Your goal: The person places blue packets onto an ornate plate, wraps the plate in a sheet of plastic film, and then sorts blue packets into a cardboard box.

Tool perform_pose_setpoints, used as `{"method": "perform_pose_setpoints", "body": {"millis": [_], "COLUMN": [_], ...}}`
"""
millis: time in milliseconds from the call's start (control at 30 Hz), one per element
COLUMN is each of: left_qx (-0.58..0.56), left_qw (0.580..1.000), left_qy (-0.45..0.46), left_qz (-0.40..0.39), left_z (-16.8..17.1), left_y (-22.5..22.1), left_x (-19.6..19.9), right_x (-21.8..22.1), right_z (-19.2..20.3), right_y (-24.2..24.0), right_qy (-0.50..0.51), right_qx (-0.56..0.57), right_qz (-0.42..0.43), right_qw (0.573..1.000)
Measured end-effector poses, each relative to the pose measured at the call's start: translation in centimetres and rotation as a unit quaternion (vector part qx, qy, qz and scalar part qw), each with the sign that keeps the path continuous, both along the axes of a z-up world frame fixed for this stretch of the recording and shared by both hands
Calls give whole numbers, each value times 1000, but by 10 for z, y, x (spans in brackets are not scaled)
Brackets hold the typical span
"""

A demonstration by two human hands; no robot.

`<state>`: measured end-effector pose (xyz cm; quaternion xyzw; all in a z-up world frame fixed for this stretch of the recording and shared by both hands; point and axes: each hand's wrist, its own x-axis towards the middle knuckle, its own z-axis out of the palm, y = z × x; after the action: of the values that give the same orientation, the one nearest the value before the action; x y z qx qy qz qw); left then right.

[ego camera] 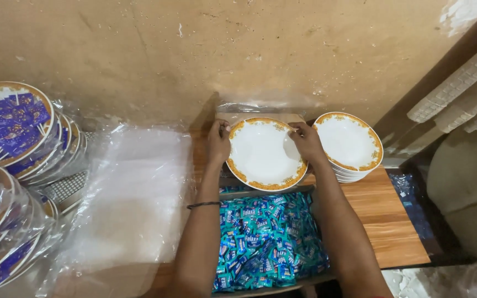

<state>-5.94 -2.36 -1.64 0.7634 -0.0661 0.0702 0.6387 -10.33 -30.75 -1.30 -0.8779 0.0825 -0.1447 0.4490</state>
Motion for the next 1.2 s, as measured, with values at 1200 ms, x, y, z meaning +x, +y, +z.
{"method": "perform_pose_setpoints", "body": {"millis": [1200], "left_qx": [-175], "left_qw": [974], "left_qy": [122], "left_qz": [76], "left_z": [76], "left_y": [39], "left_x": [-105], "right_x": [-41], "right_z": [-72], "right_y": [-4], "right_qy": [-51], "right_qx": [335], "right_qz": [25], "right_qw": [940]}}
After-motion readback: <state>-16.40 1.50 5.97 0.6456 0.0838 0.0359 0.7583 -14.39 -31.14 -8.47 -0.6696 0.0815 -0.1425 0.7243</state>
